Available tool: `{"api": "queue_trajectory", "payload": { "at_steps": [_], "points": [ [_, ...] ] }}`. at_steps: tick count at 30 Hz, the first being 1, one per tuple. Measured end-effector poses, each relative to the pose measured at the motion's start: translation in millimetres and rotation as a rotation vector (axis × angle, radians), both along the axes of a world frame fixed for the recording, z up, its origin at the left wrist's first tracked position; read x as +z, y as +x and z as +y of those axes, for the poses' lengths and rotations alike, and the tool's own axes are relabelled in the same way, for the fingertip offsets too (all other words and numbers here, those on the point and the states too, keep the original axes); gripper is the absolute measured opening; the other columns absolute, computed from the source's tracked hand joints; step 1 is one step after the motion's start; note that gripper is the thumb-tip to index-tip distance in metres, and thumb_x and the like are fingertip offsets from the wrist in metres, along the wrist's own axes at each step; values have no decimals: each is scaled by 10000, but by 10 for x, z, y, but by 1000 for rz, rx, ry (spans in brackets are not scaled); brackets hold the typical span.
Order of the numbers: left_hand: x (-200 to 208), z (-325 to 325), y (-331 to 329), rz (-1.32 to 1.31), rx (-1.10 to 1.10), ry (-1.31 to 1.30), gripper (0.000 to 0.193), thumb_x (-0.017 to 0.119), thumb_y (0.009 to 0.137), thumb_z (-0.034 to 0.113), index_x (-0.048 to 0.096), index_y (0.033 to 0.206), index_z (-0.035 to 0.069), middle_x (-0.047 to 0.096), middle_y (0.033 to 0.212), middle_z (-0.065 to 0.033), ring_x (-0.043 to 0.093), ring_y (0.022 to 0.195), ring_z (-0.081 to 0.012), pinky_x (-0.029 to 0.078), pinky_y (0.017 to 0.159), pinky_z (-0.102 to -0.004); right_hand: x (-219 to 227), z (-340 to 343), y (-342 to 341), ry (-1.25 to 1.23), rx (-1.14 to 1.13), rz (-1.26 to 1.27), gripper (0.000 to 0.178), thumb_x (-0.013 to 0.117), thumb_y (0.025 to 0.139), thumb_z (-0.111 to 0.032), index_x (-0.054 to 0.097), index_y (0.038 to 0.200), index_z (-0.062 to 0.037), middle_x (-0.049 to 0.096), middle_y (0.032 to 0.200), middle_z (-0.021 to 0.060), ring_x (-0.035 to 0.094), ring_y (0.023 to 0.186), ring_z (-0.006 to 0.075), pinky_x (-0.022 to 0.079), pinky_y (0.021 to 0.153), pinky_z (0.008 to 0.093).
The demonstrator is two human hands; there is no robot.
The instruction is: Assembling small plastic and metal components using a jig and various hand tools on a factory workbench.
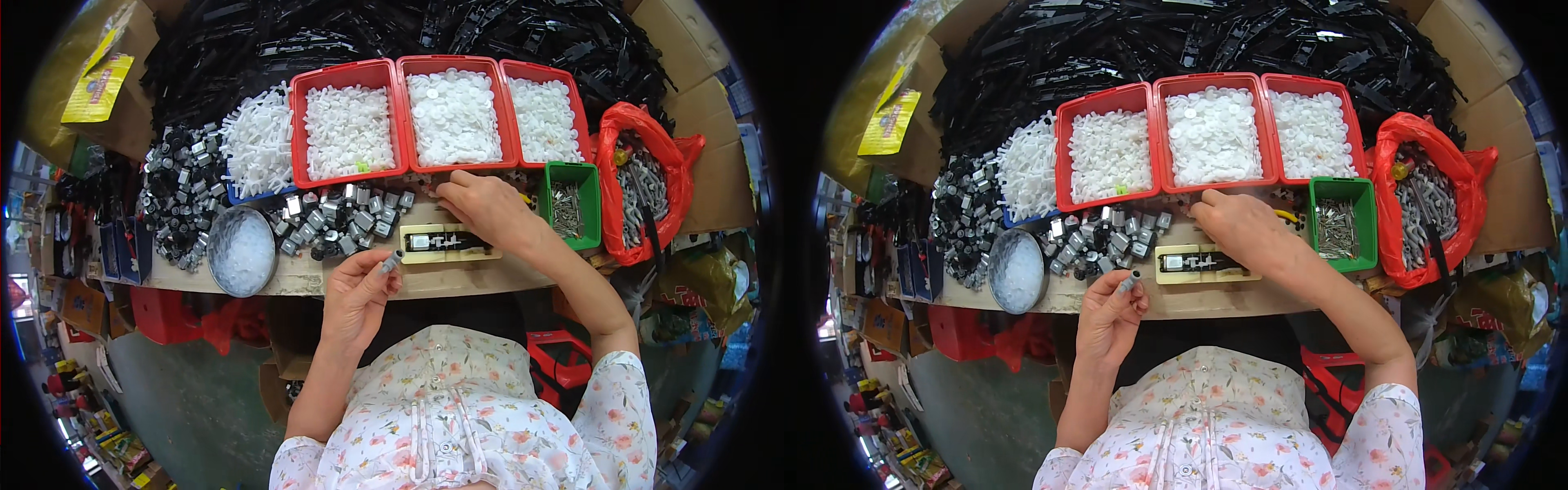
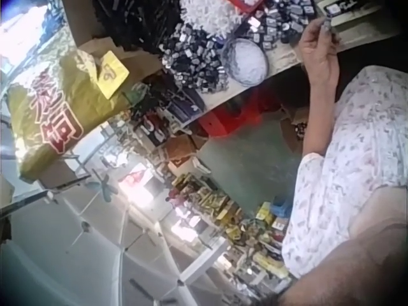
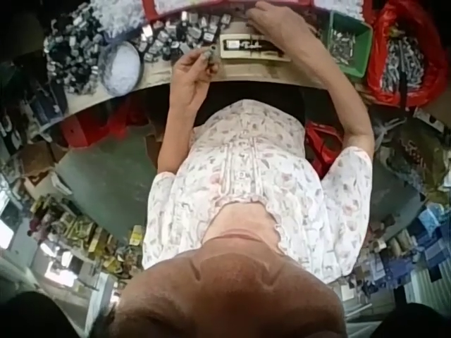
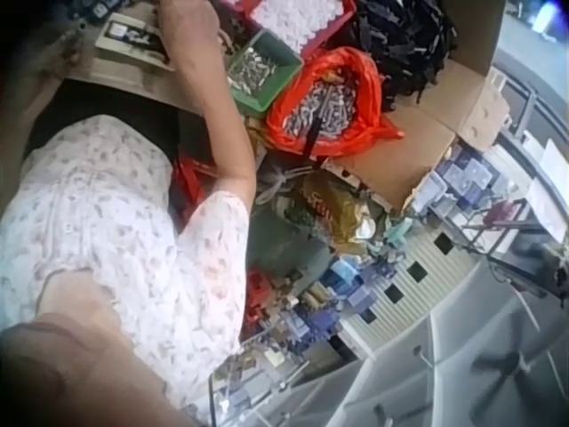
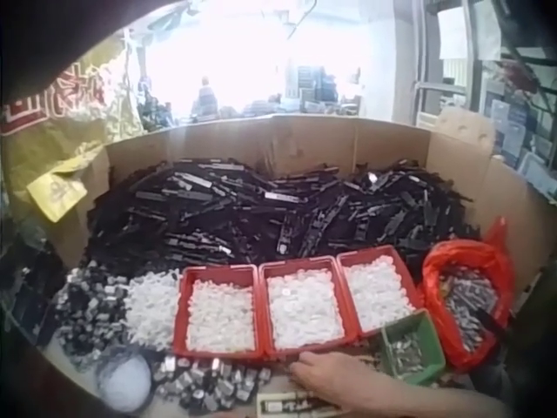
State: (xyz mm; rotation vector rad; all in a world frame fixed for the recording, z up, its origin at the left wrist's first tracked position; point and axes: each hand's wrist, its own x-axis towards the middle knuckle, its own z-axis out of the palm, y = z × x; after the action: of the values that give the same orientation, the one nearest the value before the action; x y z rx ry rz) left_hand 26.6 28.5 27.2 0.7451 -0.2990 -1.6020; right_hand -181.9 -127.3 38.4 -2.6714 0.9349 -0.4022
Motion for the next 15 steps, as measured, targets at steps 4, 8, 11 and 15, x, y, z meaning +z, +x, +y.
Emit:
{"api": "queue_trajectory", "payload": {
  "at_steps": [4,8,11,15],
  "points": [
    [-21,14,30,8,15,9,211,711,900,62,686,1106,23,691,950,-89,616,834,-186,478,751,-293,45,9,231,15,-50,128,79,625,817,-74,657,847,-10,664,859,169,689,778,347,557,676,442],
    [-18,26,47,-1,27,18,202,703,906,55,686,1104,21,691,936,-86,615,833,-185,476,751,-292,18,-8,323,13,-99,301,86,614,811,-62,661,820,10,671,839,201,698,764,343,564,668,422],
    [-20,19,57,4,32,21,200,703,906,56,686,1101,17,694,933,-87,619,834,-182,471,750,-292,124,59,268,-33,-92,180,72,626,840,-69,634,848,3,675,837,180,693,730,330,552,646,411],
    [-4,26,41,-42,26,10,204,703,907,51,685,1104,0,699,948,-90,635,826,-173,488,749,-289,420,243,81,222,-84,-288,62,654,871,-34,619,913,-4,653,811,136,681,692,246,528,622,344]
  ]
}}
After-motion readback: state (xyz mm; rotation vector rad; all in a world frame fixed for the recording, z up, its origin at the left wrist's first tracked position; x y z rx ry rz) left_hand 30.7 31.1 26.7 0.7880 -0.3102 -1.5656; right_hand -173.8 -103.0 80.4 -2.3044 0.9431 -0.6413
